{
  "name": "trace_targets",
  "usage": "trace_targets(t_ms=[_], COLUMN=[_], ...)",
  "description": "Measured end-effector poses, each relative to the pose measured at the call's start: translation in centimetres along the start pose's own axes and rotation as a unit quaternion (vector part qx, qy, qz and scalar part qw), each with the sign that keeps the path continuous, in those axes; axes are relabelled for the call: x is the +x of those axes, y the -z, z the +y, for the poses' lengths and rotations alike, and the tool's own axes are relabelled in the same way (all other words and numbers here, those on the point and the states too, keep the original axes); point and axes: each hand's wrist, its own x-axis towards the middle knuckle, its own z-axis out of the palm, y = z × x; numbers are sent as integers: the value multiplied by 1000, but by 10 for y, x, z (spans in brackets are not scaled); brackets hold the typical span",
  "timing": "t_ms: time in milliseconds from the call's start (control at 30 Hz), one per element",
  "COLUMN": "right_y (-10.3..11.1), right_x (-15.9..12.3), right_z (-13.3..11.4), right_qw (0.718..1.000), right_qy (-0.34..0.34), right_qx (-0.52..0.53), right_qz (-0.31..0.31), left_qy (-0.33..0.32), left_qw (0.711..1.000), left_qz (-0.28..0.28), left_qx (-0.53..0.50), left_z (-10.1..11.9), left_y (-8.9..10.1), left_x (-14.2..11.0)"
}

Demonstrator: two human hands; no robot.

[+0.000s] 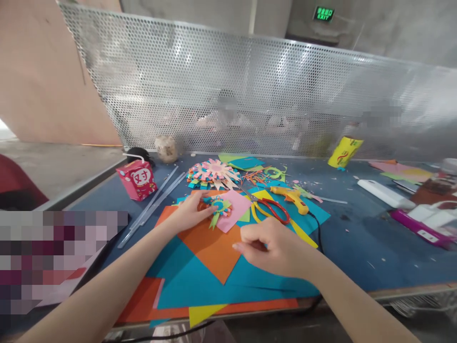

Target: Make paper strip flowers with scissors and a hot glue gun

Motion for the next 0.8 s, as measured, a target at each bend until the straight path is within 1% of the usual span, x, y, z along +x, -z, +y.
trace_targets(t_ms=[33, 100, 167, 200, 233, 267, 333, 367, 400, 433, 467, 600, 667, 733, 800], right_y=[0, -1, -3, -4, -5, -6, -8, -9, -10, -11, -11, -11, -10, -9, -9], right_x=[8, 23, 33, 37, 39, 41, 43, 44, 44, 43, 43, 38, 35, 33, 31], right_z=[1, 3, 3, 3, 3, 3, 4, 6, 7, 9, 11, 17, 17, 16, 16], right_qw=[998, 984, 961, 951, 943, 939, 933, 934, 935, 936, 937, 950, 957, 958, 955], right_qy=[-2, 11, 38, 48, 49, 45, 27, 15, 4, -6, -13, -20, -23, -31, -41], right_qx=[55, 179, 273, 305, 327, 340, 358, 358, 355, 353, 349, 310, 291, 285, 295], right_qz=[-5, -17, -23, -27, -31, -32, -23, -16, -9, -3, -1, 2, 2, 2, -7], left_qy=[2, -2, -31, -57, -114, -169, -245, -272, -296, -299, -291, -233, -213, -199, -212], left_qw=[1000, 998, 994, 990, 973, 946, 886, 862, 846, 840, 840, 857, 865, 875, 880], left_qz=[21, 64, 101, 120, 140, 148, 131, 118, 106, 104, 98, 79, 82, 113, 157], left_qx=[-3, -8, -34, -57, -144, -234, -371, -412, -430, -442, -448, -453, -447, -426, -395], left_z=[1, 6, 13, 18, 23, 29, 40, 45, 49, 53, 55, 60, 61, 62, 63], left_y=[1, 5, 11, 14, 17, 19, 21, 21, 20, 18, 17, 11, 8, 4, 0], left_x=[-1, -3, -8, -11, -16, -21, -30, -35, -39, -42, -44, -47, -47, -47, -48])
